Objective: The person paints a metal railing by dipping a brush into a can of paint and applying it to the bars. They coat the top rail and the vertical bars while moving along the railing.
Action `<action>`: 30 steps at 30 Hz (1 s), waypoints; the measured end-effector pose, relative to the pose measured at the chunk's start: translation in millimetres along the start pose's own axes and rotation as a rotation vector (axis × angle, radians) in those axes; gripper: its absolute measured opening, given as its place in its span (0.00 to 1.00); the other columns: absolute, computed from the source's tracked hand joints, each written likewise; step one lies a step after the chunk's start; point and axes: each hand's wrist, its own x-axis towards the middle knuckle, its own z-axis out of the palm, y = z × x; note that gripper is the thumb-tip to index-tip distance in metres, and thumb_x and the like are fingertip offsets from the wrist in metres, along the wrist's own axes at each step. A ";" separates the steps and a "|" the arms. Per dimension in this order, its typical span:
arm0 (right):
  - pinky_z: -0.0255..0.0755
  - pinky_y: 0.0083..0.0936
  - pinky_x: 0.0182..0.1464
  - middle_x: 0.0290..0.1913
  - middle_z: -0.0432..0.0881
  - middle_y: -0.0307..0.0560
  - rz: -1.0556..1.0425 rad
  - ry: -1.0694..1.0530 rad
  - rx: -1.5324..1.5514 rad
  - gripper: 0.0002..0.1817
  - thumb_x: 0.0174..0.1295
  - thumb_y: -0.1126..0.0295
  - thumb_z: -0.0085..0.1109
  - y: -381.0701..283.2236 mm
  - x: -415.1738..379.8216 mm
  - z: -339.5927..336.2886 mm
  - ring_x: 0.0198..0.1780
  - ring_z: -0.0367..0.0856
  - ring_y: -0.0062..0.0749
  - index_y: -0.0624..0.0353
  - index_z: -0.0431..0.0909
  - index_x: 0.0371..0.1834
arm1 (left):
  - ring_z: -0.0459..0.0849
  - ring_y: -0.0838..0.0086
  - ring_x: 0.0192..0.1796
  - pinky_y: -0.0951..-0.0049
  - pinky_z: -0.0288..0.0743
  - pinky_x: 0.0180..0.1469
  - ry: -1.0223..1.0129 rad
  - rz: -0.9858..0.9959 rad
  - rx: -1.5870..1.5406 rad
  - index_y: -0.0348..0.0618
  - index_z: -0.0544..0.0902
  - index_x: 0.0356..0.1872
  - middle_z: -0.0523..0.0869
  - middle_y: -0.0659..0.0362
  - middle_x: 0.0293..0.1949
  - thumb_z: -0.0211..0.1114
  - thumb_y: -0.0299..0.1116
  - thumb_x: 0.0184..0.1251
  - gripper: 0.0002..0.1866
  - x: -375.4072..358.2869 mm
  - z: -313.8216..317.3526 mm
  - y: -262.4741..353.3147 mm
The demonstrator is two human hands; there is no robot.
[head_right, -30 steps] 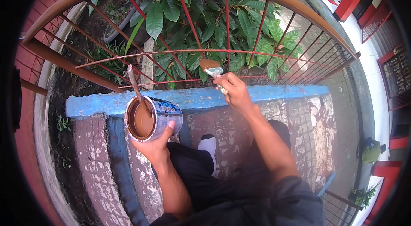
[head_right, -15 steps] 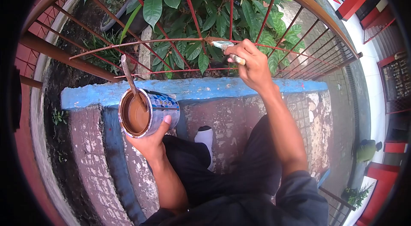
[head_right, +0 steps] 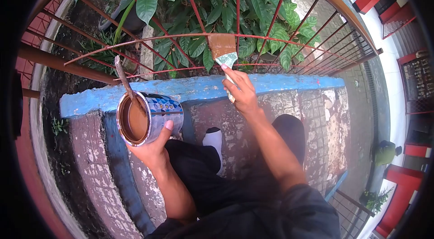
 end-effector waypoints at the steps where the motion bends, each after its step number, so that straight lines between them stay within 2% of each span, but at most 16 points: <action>1: 0.88 0.39 0.51 0.69 0.88 0.58 0.041 -0.037 0.033 0.18 0.53 0.91 0.66 -1.3 -7.7 -0.9 0.56 0.89 0.53 0.65 0.84 0.47 | 0.83 0.60 0.73 0.54 0.74 0.80 0.000 -0.001 0.002 0.32 0.74 0.78 0.83 0.48 0.71 0.89 0.18 0.41 0.55 0.2 0.6 0.1; 3: 0.88 0.39 0.50 0.68 0.89 0.58 0.099 -0.122 0.058 0.16 0.58 0.89 0.64 -1.9 -18.8 -4.3 0.54 0.90 0.52 0.65 0.84 0.49 | 0.83 0.60 0.73 0.54 0.74 0.80 -0.001 0.000 0.001 0.32 0.74 0.78 0.83 0.48 0.72 0.89 0.18 0.42 0.55 0.4 1.8 0.1; 5: 0.88 0.38 0.50 0.67 0.90 0.57 0.119 -0.149 0.080 0.16 0.59 0.90 0.62 6.2 -22.0 -9.5 0.53 0.90 0.51 0.65 0.83 0.49 | 0.87 0.64 0.66 0.60 0.78 0.73 0.040 0.025 -0.007 0.34 0.79 0.73 0.87 0.52 0.65 0.93 0.28 0.41 0.51 0.8 4.6 -0.4; 9: 0.87 0.35 0.49 0.63 0.92 0.57 0.132 -0.181 0.114 0.15 0.60 0.91 0.59 19.1 14.2 -27.6 0.49 0.91 0.48 0.66 0.83 0.47 | 0.87 0.64 0.65 0.60 0.78 0.73 0.047 0.009 -0.016 0.34 0.79 0.72 0.87 0.52 0.64 0.93 0.28 0.41 0.51 -2.3 4.9 1.8; 11: 0.87 0.33 0.48 0.62 0.93 0.57 0.121 -0.181 0.128 0.14 0.60 0.91 0.58 27.4 42.8 -39.8 0.48 0.91 0.46 0.66 0.83 0.46 | 0.83 0.59 0.74 0.53 0.73 0.81 -0.014 0.009 -0.020 0.32 0.74 0.78 0.83 0.47 0.72 0.89 0.17 0.41 0.54 -2.1 1.6 1.1; 15: 0.87 0.32 0.47 0.60 0.94 0.56 0.127 -0.188 0.112 0.16 0.60 0.93 0.56 30.1 91.2 -74.1 0.45 0.91 0.41 0.65 0.83 0.45 | 0.83 0.59 0.74 0.53 0.72 0.81 -0.021 0.014 -0.044 0.32 0.75 0.78 0.83 0.47 0.72 0.89 0.17 0.41 0.55 -1.4 3.8 2.0; 17: 0.87 0.32 0.47 0.60 0.94 0.56 0.070 -0.123 0.070 0.17 0.59 0.94 0.55 27.1 100.2 -86.4 0.45 0.91 0.41 0.65 0.84 0.45 | 0.87 0.64 0.66 0.60 0.79 0.73 0.021 0.031 -0.040 0.33 0.79 0.72 0.87 0.51 0.64 0.93 0.27 0.41 0.50 -0.3 6.2 2.6; 18: 0.87 0.32 0.46 0.60 0.94 0.57 0.011 -0.060 0.034 0.18 0.58 0.95 0.55 26.4 105.0 -90.3 0.46 0.91 0.40 0.65 0.84 0.45 | 0.87 0.64 0.66 0.60 0.79 0.73 0.028 0.028 -0.041 0.33 0.79 0.72 0.87 0.51 0.64 0.93 0.27 0.41 0.50 -0.2 6.7 2.0; 19: 0.88 0.33 0.49 0.59 0.95 0.53 0.057 -0.026 0.022 0.18 0.52 0.91 0.62 22.9 107.8 -93.5 0.49 0.93 0.44 0.64 0.87 0.45 | 0.87 0.64 0.66 0.60 0.78 0.73 0.030 0.038 -0.039 0.33 0.79 0.72 0.87 0.51 0.65 0.93 0.27 0.41 0.50 -0.2 6.2 1.5; 20: 0.88 0.33 0.49 0.59 0.95 0.53 0.056 -0.029 0.027 0.18 0.52 0.91 0.62 22.1 105.3 -90.9 0.49 0.93 0.44 0.64 0.87 0.45 | 0.87 0.64 0.66 0.60 0.78 0.74 0.028 0.047 -0.036 0.33 0.79 0.72 0.87 0.51 0.65 0.93 0.27 0.41 0.50 -0.3 5.1 1.4; 22: 0.88 0.34 0.49 0.59 0.95 0.53 -0.074 -0.004 -0.032 0.17 0.52 0.89 0.67 22.6 94.5 -82.4 0.49 0.92 0.46 0.64 0.87 0.45 | 0.86 0.64 0.66 0.60 0.78 0.74 0.032 0.044 -0.038 0.33 0.79 0.72 0.87 0.51 0.65 0.93 0.27 0.41 0.50 -0.8 4.5 0.7; 24: 0.89 0.38 0.52 0.63 0.92 0.56 -0.138 -0.014 -0.114 0.18 0.51 0.83 0.75 26.0 67.8 -63.1 0.53 0.92 0.51 0.64 0.87 0.47 | 0.86 0.64 0.66 0.60 0.78 0.73 0.036 0.050 -0.044 0.33 0.79 0.72 0.87 0.51 0.65 0.93 0.27 0.41 0.50 -0.8 3.9 0.1; 26: 0.88 0.39 0.55 0.66 0.91 0.58 -0.131 0.018 -0.107 0.17 0.50 0.85 0.75 25.0 32.4 -33.4 0.56 0.92 0.52 0.65 0.87 0.45 | 0.83 0.60 0.74 0.54 0.73 0.81 0.011 0.016 -0.036 0.32 0.74 0.78 0.83 0.48 0.72 0.90 0.19 0.42 0.54 -3.7 3.0 -0.1; 30: 0.88 0.39 0.57 0.68 0.89 0.59 -0.054 -0.008 -0.112 0.19 0.49 0.86 0.75 30.7 -12.7 -11.5 0.59 0.90 0.54 0.66 0.87 0.46 | 0.85 0.64 0.66 0.60 0.77 0.73 0.046 -0.005 -0.051 0.34 0.78 0.73 0.85 0.52 0.66 0.93 0.25 0.40 0.52 -4.5 9.3 4.9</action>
